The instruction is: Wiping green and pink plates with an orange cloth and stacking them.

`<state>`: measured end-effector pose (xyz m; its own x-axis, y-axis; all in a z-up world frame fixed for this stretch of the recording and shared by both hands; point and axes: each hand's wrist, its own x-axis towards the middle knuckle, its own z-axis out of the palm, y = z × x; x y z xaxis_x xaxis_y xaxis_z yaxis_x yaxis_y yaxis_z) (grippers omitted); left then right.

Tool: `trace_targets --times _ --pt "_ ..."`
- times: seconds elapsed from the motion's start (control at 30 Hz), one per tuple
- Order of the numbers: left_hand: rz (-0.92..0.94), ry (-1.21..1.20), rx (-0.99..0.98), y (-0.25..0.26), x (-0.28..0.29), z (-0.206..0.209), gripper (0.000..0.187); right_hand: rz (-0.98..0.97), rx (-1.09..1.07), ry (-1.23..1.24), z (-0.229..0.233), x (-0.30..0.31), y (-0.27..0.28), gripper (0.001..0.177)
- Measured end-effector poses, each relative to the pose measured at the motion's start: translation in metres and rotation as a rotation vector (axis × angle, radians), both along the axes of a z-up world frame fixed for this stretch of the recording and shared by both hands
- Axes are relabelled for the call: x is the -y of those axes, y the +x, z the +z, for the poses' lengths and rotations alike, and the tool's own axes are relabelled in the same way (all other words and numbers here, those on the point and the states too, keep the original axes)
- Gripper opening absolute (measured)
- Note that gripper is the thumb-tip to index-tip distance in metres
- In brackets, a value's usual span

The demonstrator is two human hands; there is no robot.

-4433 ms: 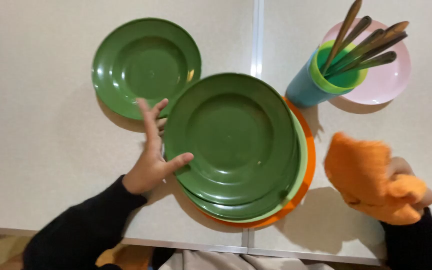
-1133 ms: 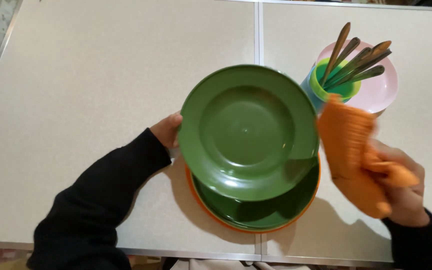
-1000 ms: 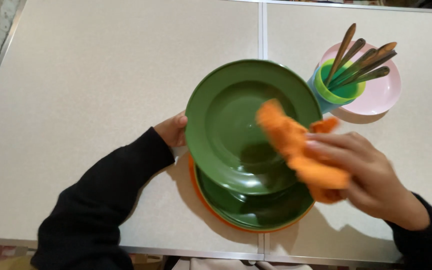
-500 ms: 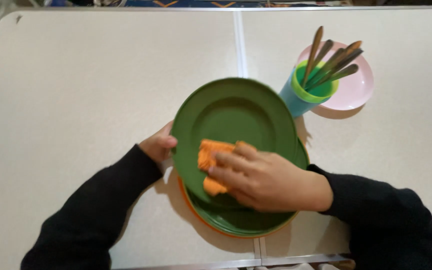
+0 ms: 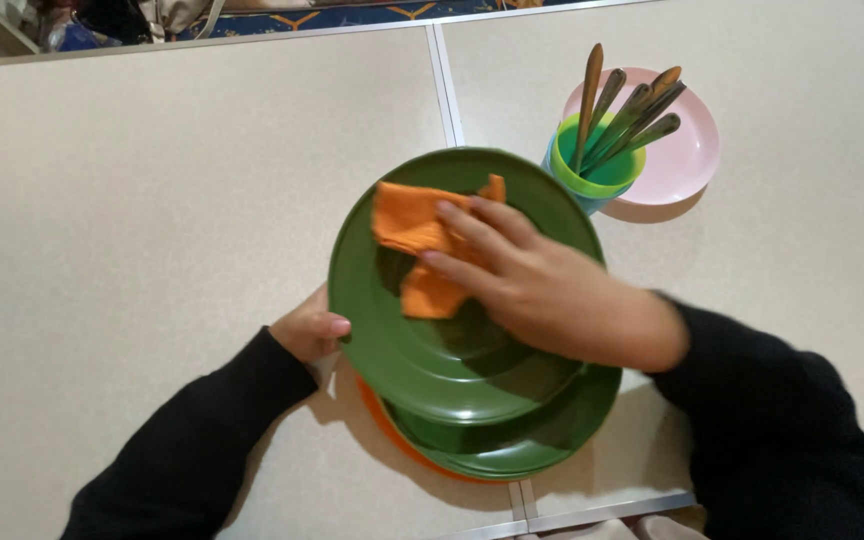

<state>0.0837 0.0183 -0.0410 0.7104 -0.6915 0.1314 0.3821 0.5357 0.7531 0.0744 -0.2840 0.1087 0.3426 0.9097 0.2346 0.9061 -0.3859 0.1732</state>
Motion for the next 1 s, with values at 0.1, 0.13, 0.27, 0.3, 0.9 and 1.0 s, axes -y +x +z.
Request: trace_targets --times 0.1,0.13,0.27,0.3,0.9,1.0 --pt "0.017 -0.035 -0.107 -0.005 0.010 -0.001 0.091 0.084 0.107 0.120 -0.005 -0.027 -0.007 0.048" --pt "-0.014 -0.075 0.016 -0.003 0.017 0.005 0.090 0.200 -0.066 0.115 -0.007 -0.027 -0.010 0.054" --pt "0.100 -0.051 -0.060 -0.003 0.004 -0.018 0.089 0.465 -0.694 -0.021 0.018 -0.011 -0.024 0.066" --pt "0.104 -0.057 -0.059 -0.002 0.004 -0.017 0.089 0.467 -0.695 -0.028 0.027 -0.004 -0.024 0.066" --pt "0.090 -0.089 0.068 -0.011 0.019 0.009 0.072 0.443 -0.461 -0.060 0.002 -0.010 -0.030 0.045" --pt "0.184 -0.107 0.006 -0.014 0.021 0.011 0.081 0.444 -0.706 -0.082 0.008 0.014 -0.025 0.049"
